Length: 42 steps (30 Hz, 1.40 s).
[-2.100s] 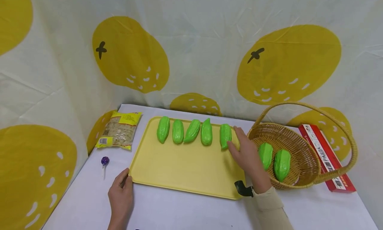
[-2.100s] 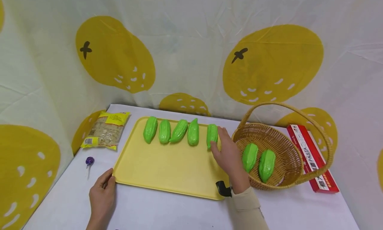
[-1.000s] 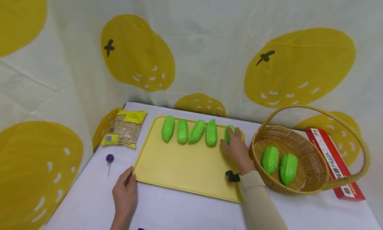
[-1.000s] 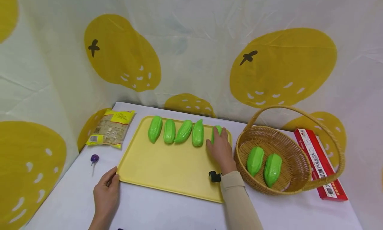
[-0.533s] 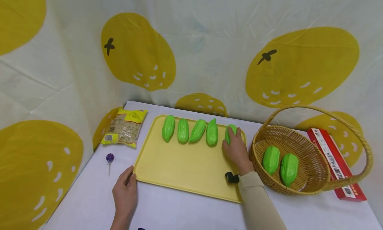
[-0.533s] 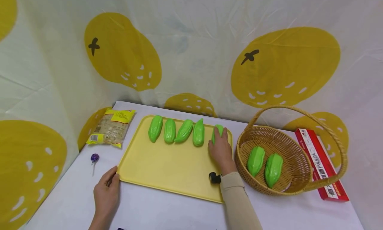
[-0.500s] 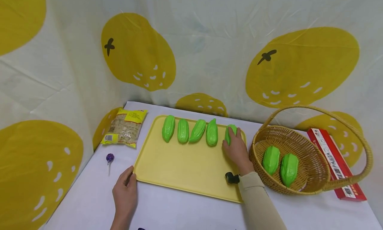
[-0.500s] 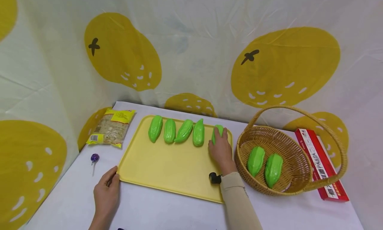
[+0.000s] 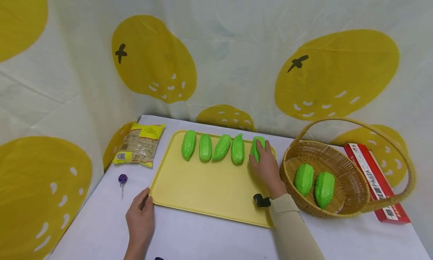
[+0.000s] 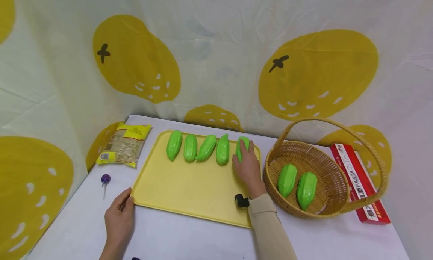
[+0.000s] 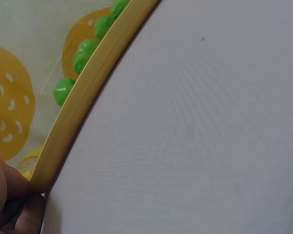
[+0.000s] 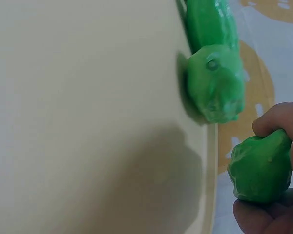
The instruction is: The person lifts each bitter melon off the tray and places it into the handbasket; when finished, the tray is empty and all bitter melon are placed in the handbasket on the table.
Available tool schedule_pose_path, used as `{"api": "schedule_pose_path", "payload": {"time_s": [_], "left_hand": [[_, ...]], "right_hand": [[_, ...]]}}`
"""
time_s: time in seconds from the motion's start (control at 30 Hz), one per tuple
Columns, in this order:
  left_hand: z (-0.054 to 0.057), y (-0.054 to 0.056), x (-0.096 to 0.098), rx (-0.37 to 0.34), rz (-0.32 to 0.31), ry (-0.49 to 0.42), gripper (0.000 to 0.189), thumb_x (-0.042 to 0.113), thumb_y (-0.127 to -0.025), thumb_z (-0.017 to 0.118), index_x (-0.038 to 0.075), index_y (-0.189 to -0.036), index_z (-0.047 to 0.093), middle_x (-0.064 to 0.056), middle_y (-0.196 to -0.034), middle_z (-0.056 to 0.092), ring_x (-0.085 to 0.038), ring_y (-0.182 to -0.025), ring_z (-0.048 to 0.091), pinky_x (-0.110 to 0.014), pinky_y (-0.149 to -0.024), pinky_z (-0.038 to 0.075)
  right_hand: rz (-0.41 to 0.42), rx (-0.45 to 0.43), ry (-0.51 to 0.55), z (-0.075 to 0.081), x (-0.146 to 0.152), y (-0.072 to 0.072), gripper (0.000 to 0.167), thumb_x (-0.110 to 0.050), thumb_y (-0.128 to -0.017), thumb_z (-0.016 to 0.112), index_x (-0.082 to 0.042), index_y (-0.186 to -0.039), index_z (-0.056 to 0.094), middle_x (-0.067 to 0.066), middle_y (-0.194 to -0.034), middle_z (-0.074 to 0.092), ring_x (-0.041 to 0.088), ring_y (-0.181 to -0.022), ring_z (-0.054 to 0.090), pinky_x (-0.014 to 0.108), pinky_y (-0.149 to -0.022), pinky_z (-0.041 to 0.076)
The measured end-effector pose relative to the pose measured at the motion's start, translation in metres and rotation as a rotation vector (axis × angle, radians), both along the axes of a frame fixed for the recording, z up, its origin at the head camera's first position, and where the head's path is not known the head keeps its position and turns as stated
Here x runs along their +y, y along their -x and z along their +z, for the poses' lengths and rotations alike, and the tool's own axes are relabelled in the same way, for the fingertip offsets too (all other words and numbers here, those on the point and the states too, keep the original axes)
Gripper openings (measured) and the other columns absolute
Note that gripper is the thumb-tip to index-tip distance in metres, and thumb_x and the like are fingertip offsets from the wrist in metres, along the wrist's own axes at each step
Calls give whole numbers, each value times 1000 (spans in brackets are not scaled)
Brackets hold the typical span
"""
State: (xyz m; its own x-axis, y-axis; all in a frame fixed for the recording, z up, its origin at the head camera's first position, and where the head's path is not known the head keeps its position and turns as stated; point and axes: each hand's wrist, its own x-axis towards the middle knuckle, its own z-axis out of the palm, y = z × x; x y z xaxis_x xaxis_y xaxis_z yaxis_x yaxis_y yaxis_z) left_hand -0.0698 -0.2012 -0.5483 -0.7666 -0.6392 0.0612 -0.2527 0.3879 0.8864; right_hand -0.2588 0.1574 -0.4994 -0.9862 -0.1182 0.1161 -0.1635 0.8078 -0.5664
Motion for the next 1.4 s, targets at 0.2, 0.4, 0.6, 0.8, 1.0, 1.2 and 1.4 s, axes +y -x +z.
{"api": "schedule_pose_path", "payload": {"time_s": [0.2,0.4,0.6,0.8,1.0,1.2,1.4], "left_hand": [[-1,0,-1,14,2,6,36,1,-101,55,0,-136,62,-20,-137,65,-32,-128,61,14,-84,32],[2,-1,0,4,-10,-8,37,1,-101,55,0,-137,62,-20,-139,63,-34,-130,60,14,-84,32],[4,-1,1,-7,-16,-14,37,2,-101,54,0,-138,61,-20,-139,63,-34,-131,60,14,-83,32],[2,-1,0,-14,-14,-9,37,2,-101,54,0,-138,61,-20,-139,63,-34,-130,60,12,-85,37],[2,0,0,-61,1,6,38,5,-102,53,3,-140,60,-17,-142,62,-31,-132,60,-34,-105,55],[4,0,0,-60,7,-3,38,4,-102,53,3,-140,60,-17,-142,62,-32,-133,59,-40,-107,52],[4,0,1,-23,0,-10,37,2,-101,55,2,-138,62,-19,-140,63,-33,-130,60,10,-87,41]], "right_hand": [[12,27,11,12,-3,-7,69,-27,-102,59,-5,-160,29,37,-164,16,57,-137,43,66,-106,50],[10,56,61,23,-5,-16,68,-26,-102,60,-7,-160,30,36,-165,16,57,-135,45,67,-101,52],[8,69,111,34,-6,-21,69,-24,-101,61,-9,-160,30,34,-165,16,57,-137,43,67,-106,50],[15,116,155,47,-4,-28,68,-25,-100,61,-8,-160,32,32,-166,17,54,-136,46,65,-104,51],[37,130,199,61,-2,-39,68,-26,-102,61,-8,-160,31,28,-168,13,52,-135,47,63,-100,52],[30,130,204,68,4,-47,68,-27,-102,60,-10,-160,31,27,-168,14,54,-135,47,63,-97,53],[3,187,216,66,15,-53,66,-22,-100,63,-8,-158,36,29,-166,20,55,-137,45,65,-98,54]]}}
